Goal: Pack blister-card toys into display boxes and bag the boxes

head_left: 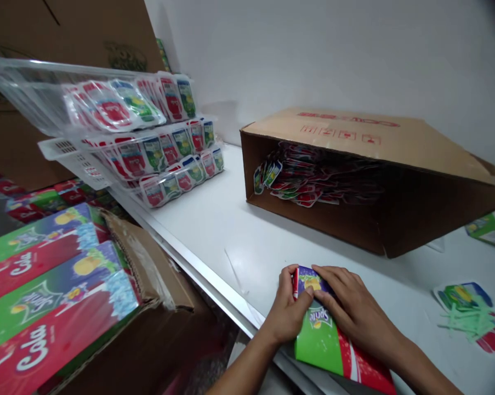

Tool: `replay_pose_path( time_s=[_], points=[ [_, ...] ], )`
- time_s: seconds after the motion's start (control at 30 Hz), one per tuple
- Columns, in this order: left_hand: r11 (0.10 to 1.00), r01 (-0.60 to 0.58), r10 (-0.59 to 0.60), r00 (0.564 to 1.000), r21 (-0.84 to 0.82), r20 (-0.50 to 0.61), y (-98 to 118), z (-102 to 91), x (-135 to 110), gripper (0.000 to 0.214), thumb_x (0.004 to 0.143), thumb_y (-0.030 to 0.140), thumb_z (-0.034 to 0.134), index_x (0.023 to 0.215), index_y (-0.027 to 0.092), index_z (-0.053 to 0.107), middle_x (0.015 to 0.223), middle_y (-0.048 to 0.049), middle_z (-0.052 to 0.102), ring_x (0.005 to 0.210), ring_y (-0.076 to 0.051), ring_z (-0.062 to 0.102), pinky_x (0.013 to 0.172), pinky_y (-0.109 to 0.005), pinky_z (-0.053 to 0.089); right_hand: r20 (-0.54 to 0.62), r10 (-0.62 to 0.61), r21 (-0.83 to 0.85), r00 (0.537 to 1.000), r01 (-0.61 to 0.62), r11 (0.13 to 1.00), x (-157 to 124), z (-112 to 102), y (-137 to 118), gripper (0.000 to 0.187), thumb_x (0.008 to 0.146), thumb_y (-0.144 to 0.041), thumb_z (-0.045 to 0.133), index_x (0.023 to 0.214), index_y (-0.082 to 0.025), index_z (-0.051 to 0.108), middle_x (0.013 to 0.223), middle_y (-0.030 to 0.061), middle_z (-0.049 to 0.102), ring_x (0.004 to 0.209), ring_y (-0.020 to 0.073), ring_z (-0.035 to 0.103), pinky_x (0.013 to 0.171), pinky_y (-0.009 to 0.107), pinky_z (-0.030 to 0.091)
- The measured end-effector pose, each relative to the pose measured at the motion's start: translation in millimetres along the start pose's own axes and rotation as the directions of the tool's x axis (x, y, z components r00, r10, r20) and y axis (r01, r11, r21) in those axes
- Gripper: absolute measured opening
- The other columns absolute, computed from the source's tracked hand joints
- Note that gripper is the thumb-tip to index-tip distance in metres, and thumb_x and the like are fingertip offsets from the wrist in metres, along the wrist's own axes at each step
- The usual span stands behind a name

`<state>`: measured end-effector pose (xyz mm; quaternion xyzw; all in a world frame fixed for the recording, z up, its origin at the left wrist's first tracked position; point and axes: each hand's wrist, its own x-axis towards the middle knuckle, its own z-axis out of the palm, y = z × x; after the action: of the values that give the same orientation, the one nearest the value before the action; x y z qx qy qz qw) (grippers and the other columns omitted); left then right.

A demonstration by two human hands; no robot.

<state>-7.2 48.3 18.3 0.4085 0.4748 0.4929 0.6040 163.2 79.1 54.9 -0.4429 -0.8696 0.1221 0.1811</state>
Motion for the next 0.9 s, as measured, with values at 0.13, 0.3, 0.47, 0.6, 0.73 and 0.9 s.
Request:
replay_pose_path(
  time_s=[0.13,0.3,0.47,0.6,0.73,0.9],
  points=[
    [1.0,-0.016,0.016,1.0,-0.006,0.018,-1.0,-1.2,-0.8,0.05,0.083,0.037,0.065,0.125,0.022,0.043,0.112,-0.0073,0.056,0.099,-0.02,0.057,0.089,-0.033,0.048,-0.086,-0.006,-0.001,0.996,0.006,1.0,-2.8,1.1,-0.7,0.03,0.099,-0.03,0.04,0.124,-0.022,0.054,0.116,0.0095,0.063,0.109,0.0244,0.056,0.094,0.044,0.043],
    [1.0,0.011,-0.01,0.999,-0.027,0.038,-0.2,-1.8,-1.7,0.051,0.082,0.035,0.067,0.125,0.022,0.042,0.11,-0.0069,0.057,0.095,-0.019,0.058,0.085,-0.031,0.049,-0.098,0.024,-0.053,0.995,-0.029,0.998,0.3,-0.2,-4.2,0.029,0.097,-0.029,0.043,0.121,-0.024,0.058,0.111,0.0091,0.063,0.107,0.0258,0.055,0.091,0.045,0.043],
    [0.996,-0.004,0.005,1.0,-0.092,0.011,4.2,2.0,10.8,0.043,0.08,0.041,0.068,0.113,0.021,0.048,0.102,-0.0049,0.059,0.088,-0.017,0.058,0.078,-0.028,0.049,-0.059,0.044,-0.064,0.997,-0.048,0.997,7.0,-1.4,-7.0,0.031,0.096,-0.03,0.044,0.122,-0.025,0.059,0.111,0.0103,0.062,0.105,0.0263,0.056,0.089,0.045,0.046],
    [0.993,0.018,-0.011,0.998,-0.116,0.057,8.8,4.9,24.2,0.029,0.086,0.045,0.061,0.097,0.019,0.055,0.083,-0.001,0.061,0.071,-0.014,0.057,0.066,-0.024,0.046,-0.071,0.062,0.011,0.996,-0.062,0.998,-1.8,-3.2,3.2,0.036,0.097,-0.032,0.043,0.131,-0.027,0.054,0.12,0.0099,0.06,0.113,0.0261,0.054,0.096,0.046,0.045],
    [0.979,0.105,-0.089,0.991,-0.176,0.101,11.6,5.2,25.5,0.029,0.087,0.045,0.06,0.097,0.019,0.053,0.076,0.001,0.062,0.063,-0.012,0.057,0.061,-0.023,0.046,-0.159,0.329,0.148,0.931,-0.308,0.94,-22.2,-4.8,18.6,0.033,0.096,-0.038,0.046,0.124,-0.026,0.058,0.126,0.0083,0.059,0.118,0.0257,0.053,0.099,0.045,0.045],
    [0.981,0.124,-0.109,0.988,-0.15,0.107,14.4,4.3,23.6,0.029,0.087,0.045,0.061,0.098,0.02,0.053,0.08,0.0002,0.064,0.067,-0.012,0.058,0.063,-0.023,0.046,-0.2,0.377,0.288,0.904,-0.314,0.905,-30.0,-2.1,20.1,0.024,0.096,-0.036,0.048,0.107,-0.025,0.066,0.116,0.0065,0.065,0.112,0.0229,0.057,0.099,0.04,0.046]
  ],
)
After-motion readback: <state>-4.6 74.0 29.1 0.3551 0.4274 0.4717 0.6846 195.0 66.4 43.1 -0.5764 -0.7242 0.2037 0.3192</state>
